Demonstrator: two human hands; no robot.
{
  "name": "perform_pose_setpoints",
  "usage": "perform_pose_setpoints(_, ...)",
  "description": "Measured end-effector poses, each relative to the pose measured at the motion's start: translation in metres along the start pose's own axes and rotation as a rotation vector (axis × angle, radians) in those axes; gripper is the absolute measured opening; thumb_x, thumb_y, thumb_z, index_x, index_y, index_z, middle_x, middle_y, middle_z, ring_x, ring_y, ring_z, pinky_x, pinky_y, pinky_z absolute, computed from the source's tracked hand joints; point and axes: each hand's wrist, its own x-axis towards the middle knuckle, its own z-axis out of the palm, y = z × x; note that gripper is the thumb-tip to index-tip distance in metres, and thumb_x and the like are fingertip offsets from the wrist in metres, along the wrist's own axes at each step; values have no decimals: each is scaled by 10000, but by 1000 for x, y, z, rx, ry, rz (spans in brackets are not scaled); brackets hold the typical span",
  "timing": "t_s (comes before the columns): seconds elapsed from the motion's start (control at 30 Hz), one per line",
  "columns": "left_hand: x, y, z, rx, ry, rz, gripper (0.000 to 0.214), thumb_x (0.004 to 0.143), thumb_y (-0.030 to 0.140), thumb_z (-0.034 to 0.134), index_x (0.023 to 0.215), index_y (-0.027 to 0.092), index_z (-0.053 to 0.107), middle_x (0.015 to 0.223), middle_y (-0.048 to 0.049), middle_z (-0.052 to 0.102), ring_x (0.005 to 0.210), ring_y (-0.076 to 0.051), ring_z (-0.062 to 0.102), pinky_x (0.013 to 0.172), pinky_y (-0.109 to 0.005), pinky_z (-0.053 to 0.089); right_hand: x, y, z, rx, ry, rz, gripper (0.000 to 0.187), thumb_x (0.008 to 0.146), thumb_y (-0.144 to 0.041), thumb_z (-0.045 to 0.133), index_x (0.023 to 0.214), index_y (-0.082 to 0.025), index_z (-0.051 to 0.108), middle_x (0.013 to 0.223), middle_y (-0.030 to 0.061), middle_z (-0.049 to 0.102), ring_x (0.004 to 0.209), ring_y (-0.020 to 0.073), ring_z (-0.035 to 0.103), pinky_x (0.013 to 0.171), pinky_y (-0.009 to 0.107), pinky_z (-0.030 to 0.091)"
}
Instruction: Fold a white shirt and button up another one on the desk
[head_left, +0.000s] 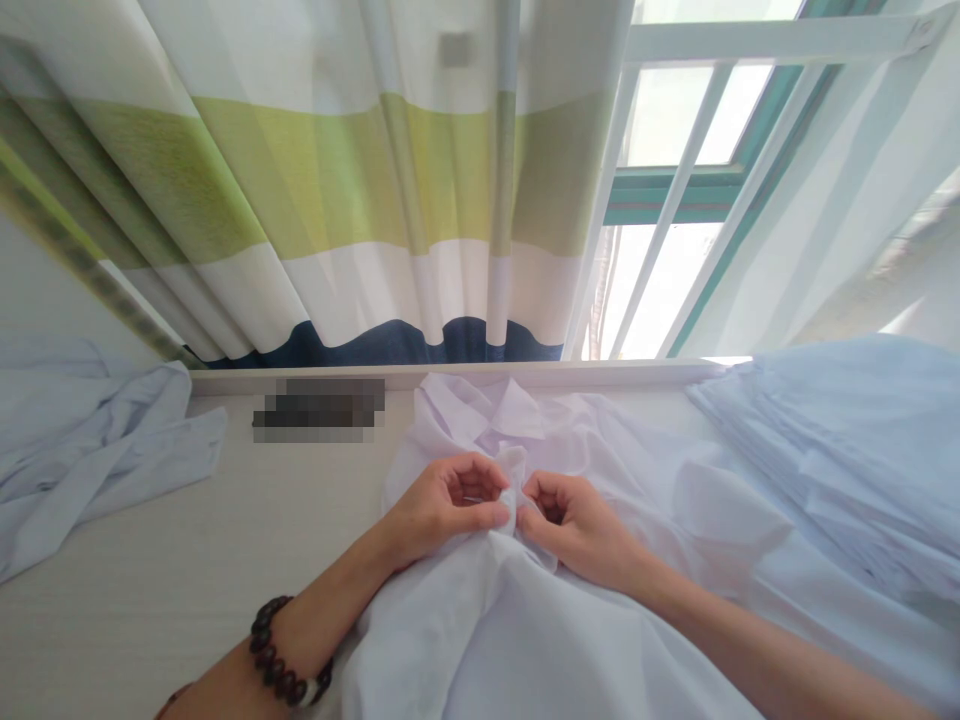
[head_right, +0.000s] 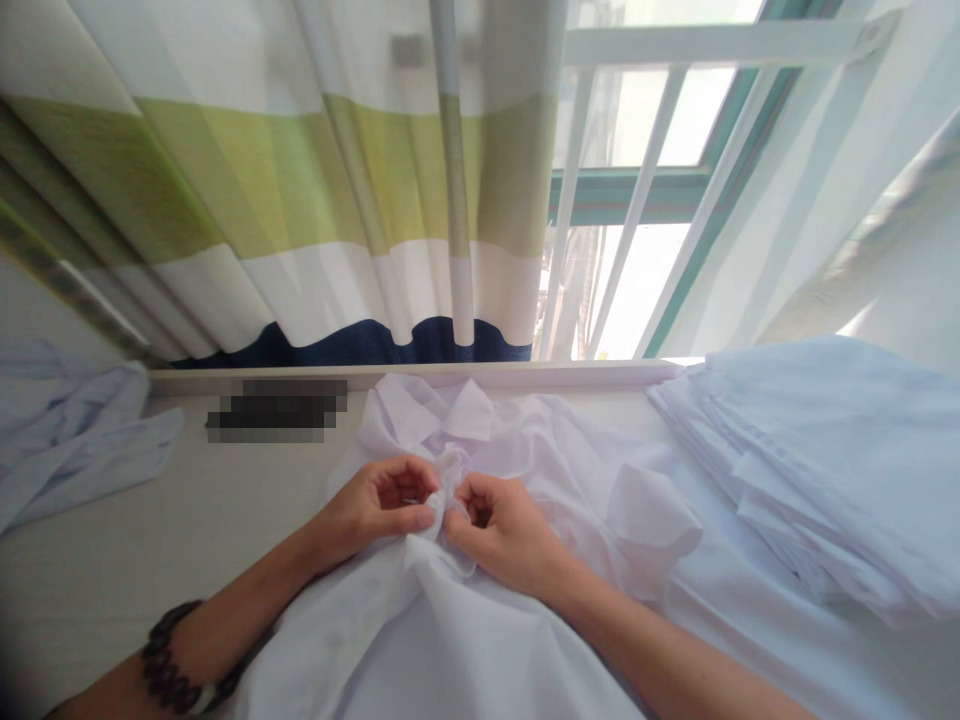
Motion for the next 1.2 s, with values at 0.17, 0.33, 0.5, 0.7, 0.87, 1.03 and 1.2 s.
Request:
perform_pose_setpoints(0.17,-2,1,3,8,-56,-17,252,673,225,803,806,140,606,774,9,617,729,-103,578,688,-209,450,1,-1,2,-50,38,21,199,725,-202,544,582,-201,404,534,-74,352,511,73,293,461,221,225)
perform_pose_setpoints(0.33,-1,0,8,98,-52,-39,223,722,265,762,817,148,597,744,22,590,686,-96,554,655,-205,435,0,0,2,-54,97,8,203,735,-233,534,588,-205,398,541,-65,360,516,79,306,466,223,235)
perform_pose_setpoints(0.5,0,0,12,184,-37,-35,190,756,268,729,825,137,609,707,28,562,643,-85,506,617,-194,407,-3,0,1,-38,145,-62,299,793,-336,527,583,-215,353,540,-65,321,517,84,293,467,229,246)
perform_pose_setpoints(0.7,0,2,10,100,-41,-83,232,714,273,771,797,123,615,696,15,587,642,-88,524,618,-196,406,-5,3,1,-67,66,-89,268,824,-357,549,634,-202,440,554,-64,345,522,86,296,464,232,236)
perform_pose_setpoints(0.87,-1,4,3,38,-26,-54,252,686,260,791,846,128,648,743,-2,626,702,-110,564,681,-214,429,-3,2,1,-88,42,-110,322,869,-413,502,635,-193,480,540,-65,328,510,86,281,460,235,223)
perform_pose_setpoints(1.03,-3,6,2,15,-27,-46,241,689,267,775,864,138,670,794,-12,644,731,-121,580,701,-222,442,-6,1,0,-41,9,-76,295,851,-351,499,610,-204,412,512,-66,344,481,79,306,432,221,223)
perform_pose_setpoints(1.2,-2,4,4,59,19,-14,254,688,275,775,880,142,675,790,-15,649,737,-130,589,703,-229,457,-6,2,0,-65,12,-79,238,822,-291,498,613,-201,426,510,-62,372,483,77,317,427,213,228)
